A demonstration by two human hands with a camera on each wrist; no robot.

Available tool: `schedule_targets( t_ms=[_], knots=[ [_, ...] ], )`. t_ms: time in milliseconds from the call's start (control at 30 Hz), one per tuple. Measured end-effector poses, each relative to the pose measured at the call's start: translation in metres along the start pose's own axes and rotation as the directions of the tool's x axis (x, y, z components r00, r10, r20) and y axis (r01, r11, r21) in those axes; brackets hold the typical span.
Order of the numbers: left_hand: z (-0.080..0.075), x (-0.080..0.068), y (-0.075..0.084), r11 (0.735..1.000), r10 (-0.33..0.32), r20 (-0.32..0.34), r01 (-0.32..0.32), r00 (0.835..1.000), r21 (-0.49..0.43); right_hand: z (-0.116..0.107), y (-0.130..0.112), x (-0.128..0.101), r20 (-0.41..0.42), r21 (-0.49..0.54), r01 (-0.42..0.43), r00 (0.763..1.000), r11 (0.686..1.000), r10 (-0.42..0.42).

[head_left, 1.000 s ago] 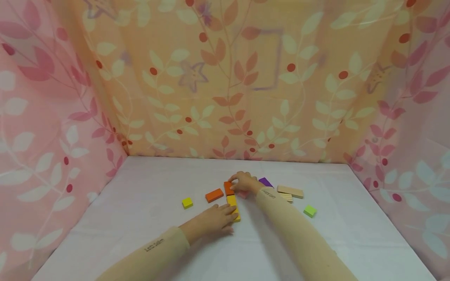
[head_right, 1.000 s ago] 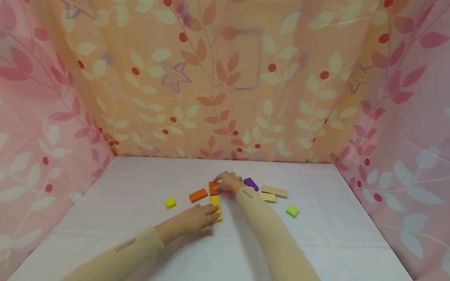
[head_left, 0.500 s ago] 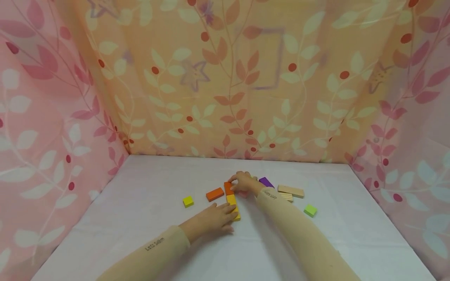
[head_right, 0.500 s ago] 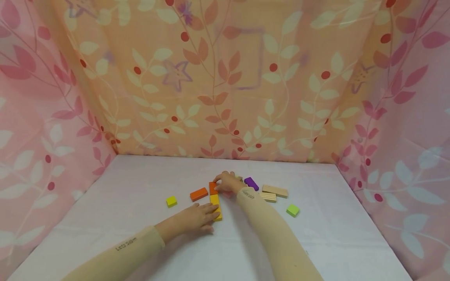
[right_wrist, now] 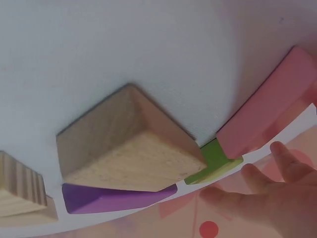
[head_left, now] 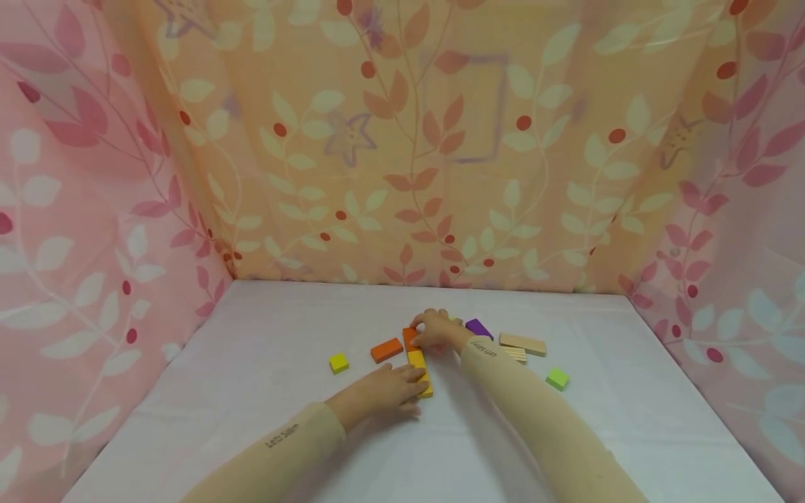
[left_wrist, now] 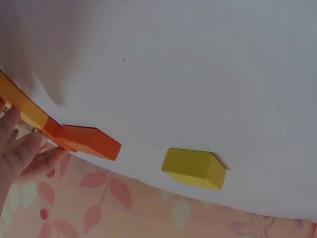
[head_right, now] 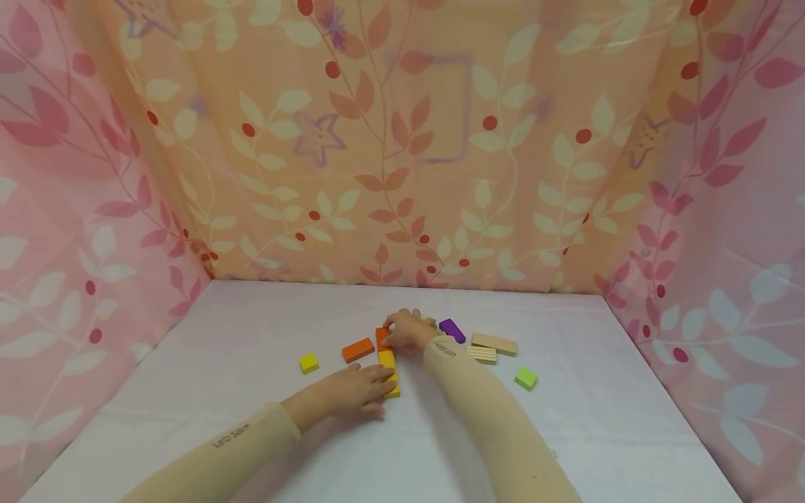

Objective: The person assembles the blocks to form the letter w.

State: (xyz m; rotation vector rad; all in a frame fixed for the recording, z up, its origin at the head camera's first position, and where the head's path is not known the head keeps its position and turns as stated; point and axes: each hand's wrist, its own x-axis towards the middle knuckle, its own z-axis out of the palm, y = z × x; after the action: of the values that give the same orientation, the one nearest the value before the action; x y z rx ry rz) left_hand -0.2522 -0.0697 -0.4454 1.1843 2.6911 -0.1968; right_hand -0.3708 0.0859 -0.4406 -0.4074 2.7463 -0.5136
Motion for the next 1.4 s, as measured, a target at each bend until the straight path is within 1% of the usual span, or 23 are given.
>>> schedule_targets(
  t_ms=[133,267,400,467,600,667,767,833,933,1067,1133,1267,1333,1400],
  knots=[
    [-0.003,0.003,0.0,1.0,-0.006,0.02,0.006,1.0,0.005,0.0,-0.001,-0.002,0.007,0.041,-0.024,1.0,0.999,0.023],
    [-0.004,0.003,0.002,1.0,-0.02,0.023,0.02,1.0,0.001,0.001,-0.001,-0.004,0.019,0.066,-0.033,0.999,0.997,0.032],
    [-0.003,0.001,0.004,1.0,-0.027,0.023,0.027,0.999,-0.006,0.001,0.0,-0.006,0.02,0.066,-0.033,0.999,0.997,0.032],
    [-0.001,0.0,0.004,1.0,-0.027,0.022,0.027,0.999,-0.011,0.0,0.001,-0.007,0.008,0.049,-0.017,1.0,0.999,0.016],
    [0.003,-0.005,0.0,0.999,-0.035,-0.003,0.035,0.999,-0.011,-0.001,0.003,-0.009,-0.01,0.025,0.012,1.0,1.0,-0.012],
    [0.005,-0.01,-0.004,0.998,-0.062,-0.025,0.062,0.998,-0.022,-0.002,0.005,-0.01,-0.017,0.021,0.031,0.999,0.999,-0.031],
    [0.006,-0.02,-0.015,0.991,-0.129,-0.061,0.126,0.99,-0.046,-0.002,0.009,-0.009,-0.002,0.028,0.054,0.999,0.998,-0.054],
    [0.007,-0.028,-0.023,0.982,-0.181,-0.093,0.175,0.979,-0.071,-0.002,0.011,-0.01,0.012,0.023,0.069,0.998,0.997,-0.069],
    [0.013,-0.04,-0.036,0.967,-0.255,-0.15,0.25,0.955,-0.054,-0.003,0.012,-0.012,0.032,0.029,0.081,0.996,0.996,-0.082],
    [0.025,-0.055,-0.053,0.936,-0.35,-0.227,0.346,0.909,-0.057,-0.002,0.014,-0.013,0.037,0.025,0.097,0.995,0.995,-0.097],
    [0.029,-0.061,-0.059,0.919,-0.395,-0.252,0.382,0.884,-0.098,-0.001,0.016,-0.013,0.034,0.011,0.101,0.994,0.995,-0.101],
    [0.034,-0.072,-0.067,0.879,-0.476,-0.267,0.439,0.838,-0.188,0.001,0.018,-0.012,0.034,-0.001,0.109,0.993,0.994,-0.109],
    [0.036,-0.076,-0.07,0.857,-0.512,-0.261,0.464,0.818,-0.225,0.001,0.019,-0.012,0.037,-0.003,0.118,0.992,0.993,-0.118],
    [0.037,-0.079,-0.072,0.84,-0.538,-0.259,0.481,0.802,-0.252,0.001,0.02,-0.011,0.039,-0.009,0.128,0.991,0.992,-0.128]
  ],
)
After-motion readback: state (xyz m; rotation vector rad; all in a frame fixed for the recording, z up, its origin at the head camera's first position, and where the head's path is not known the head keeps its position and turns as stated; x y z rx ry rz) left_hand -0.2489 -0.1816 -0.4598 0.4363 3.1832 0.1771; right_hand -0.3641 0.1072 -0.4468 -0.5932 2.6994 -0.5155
